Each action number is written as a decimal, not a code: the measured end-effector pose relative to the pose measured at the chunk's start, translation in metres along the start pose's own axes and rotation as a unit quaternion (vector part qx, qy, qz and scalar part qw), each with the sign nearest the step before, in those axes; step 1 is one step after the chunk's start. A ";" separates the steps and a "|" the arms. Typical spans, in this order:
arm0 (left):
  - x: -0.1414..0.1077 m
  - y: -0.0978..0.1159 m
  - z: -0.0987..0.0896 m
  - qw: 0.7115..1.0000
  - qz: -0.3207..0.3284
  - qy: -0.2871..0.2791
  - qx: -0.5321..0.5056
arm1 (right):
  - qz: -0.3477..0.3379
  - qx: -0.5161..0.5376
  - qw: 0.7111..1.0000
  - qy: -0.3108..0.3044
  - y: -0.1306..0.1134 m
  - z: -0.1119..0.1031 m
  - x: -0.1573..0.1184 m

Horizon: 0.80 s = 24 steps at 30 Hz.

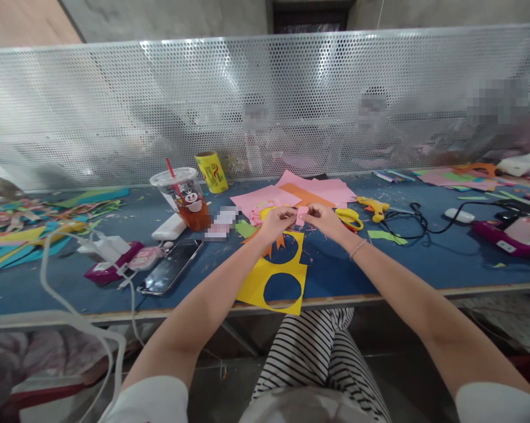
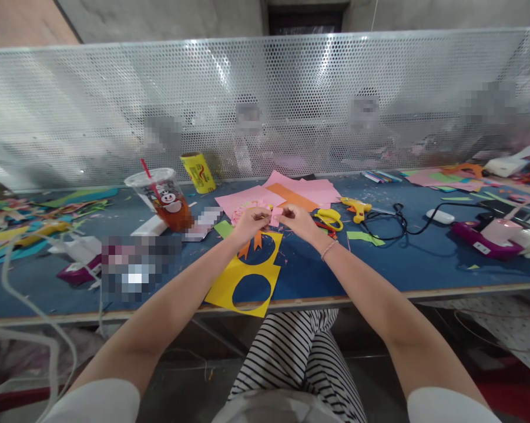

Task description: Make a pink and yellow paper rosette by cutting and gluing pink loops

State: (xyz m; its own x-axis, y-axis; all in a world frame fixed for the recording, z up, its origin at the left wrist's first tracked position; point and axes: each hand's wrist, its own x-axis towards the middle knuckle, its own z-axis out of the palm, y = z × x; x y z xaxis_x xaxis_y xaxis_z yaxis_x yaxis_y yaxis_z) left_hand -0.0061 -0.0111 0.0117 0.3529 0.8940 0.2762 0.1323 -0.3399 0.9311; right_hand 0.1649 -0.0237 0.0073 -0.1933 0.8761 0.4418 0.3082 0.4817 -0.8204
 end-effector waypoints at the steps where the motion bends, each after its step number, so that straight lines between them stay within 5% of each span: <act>1: 0.000 0.000 0.000 1.000 -0.001 0.001 -0.002 | 0.004 0.008 1.000 -0.002 0.000 0.000 0.000; 24: -0.007 0.013 0.008 0.999 -0.016 0.000 -0.030 | 0.018 0.061 0.998 0.009 0.003 0.002 0.001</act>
State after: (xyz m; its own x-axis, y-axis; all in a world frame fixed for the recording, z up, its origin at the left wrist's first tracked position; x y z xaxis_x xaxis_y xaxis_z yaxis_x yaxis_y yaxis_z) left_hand 0.0004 -0.0237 0.0202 0.3486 0.9044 0.2459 0.0874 -0.2926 0.9522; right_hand 0.1637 -0.0210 0.0045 -0.1669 0.8936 0.4168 0.1988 0.4445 -0.8734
